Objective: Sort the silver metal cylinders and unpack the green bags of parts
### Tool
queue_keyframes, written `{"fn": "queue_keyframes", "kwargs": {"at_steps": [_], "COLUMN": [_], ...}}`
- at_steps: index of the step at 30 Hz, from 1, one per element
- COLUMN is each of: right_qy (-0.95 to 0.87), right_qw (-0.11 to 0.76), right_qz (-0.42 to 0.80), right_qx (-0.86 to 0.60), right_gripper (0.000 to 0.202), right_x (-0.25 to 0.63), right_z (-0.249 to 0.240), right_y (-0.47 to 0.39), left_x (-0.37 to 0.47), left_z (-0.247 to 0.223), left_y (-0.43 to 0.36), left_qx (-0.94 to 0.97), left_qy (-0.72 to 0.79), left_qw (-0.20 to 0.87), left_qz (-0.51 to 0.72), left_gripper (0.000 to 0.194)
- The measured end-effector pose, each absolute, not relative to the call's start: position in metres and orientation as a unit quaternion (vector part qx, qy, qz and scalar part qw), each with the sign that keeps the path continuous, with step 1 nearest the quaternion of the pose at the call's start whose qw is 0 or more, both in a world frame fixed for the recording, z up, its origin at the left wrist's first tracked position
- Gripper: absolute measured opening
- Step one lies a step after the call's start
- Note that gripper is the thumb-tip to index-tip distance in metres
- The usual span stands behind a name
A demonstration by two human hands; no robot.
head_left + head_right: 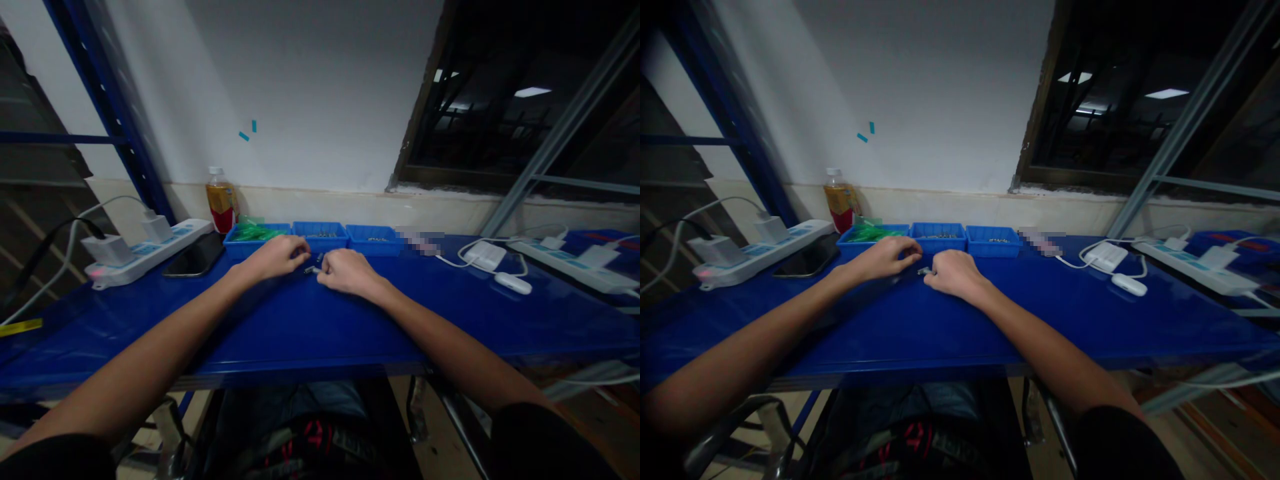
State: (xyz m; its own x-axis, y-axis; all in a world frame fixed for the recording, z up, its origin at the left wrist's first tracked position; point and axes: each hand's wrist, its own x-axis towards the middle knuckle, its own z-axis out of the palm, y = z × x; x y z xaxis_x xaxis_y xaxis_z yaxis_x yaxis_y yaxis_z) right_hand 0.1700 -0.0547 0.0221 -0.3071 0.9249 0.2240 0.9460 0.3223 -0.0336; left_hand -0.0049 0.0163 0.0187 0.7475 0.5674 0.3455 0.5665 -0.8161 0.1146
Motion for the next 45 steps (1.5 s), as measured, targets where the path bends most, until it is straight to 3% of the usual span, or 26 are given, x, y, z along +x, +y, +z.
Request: {"fn": "queue_keyframes", "kwargs": {"at_steps": [3, 6, 10, 13, 18, 20, 25, 27, 34, 38, 45], "right_qy": [-0.745, -0.713, -0.776, -0.807, -0.815, -0.833, -0.773, -0.747, -0.717, -0.733, -0.735], "right_qw": [0.233, 0.254, 0.109, -0.023, -0.085, -0.045, 0.35, 0.405, 0.436, 0.392, 0.291], "right_qz": [-0.146, -0.166, -0.022, 0.116, 0.145, 0.152, -0.072, -0.114, -0.132, -0.121, -0.117], "right_qx": [-0.607, -0.632, -0.621, -0.579, -0.554, -0.53, -0.525, -0.515, -0.527, -0.542, -0.601], "right_gripper": [0.025, 0.035, 0.03, 0.03, 0.011, 0.012, 0.013, 0.022, 0.018, 0.019, 0.027], "right_x": [0.182, 0.195, 0.218, 0.23, 0.219, 0.213, 0.211, 0.214, 0.235, 0.236, 0.246], "right_z": [0.034, 0.039, 0.04, 0.039, 0.035, 0.035, 0.039, 0.036, 0.027, 0.025, 0.014], "right_y": [-0.032, -0.015, -0.031, -0.054, -0.061, -0.052, -0.02, -0.014, -0.022, -0.02, -0.012], "left_x": [-0.008, -0.002, 0.008, 0.016, 0.033, 0.034, 0.035, 0.041, 0.062, 0.052, 0.045], "left_z": [0.007, 0.001, 0.01, 0.031, 0.046, 0.036, 0.003, -0.003, -0.011, -0.003, 0.024], "left_y": [0.013, 0.006, -0.001, 0.01, 0.035, 0.033, 0.014, 0.011, -0.002, 0.003, 0.037], "left_qx": [0.938, 0.93, 0.934, 0.925, 0.868, 0.862, 0.888, 0.885, 0.861, 0.882, 0.836], "left_qy": [0.328, 0.357, 0.342, 0.336, 0.389, 0.392, 0.415, 0.435, 0.487, 0.457, 0.478], "left_qw": [0.026, 0.017, 0.011, -0.014, -0.071, -0.071, -0.035, -0.042, -0.091, -0.062, -0.102], "left_qz": [0.106, 0.087, 0.098, 0.176, 0.3, 0.312, 0.196, 0.163, 0.118, 0.094, 0.25], "left_gripper": [0.036, 0.029, 0.023, 0.027, 0.037, 0.038, 0.04, 0.046, 0.03, 0.028, 0.039]}}
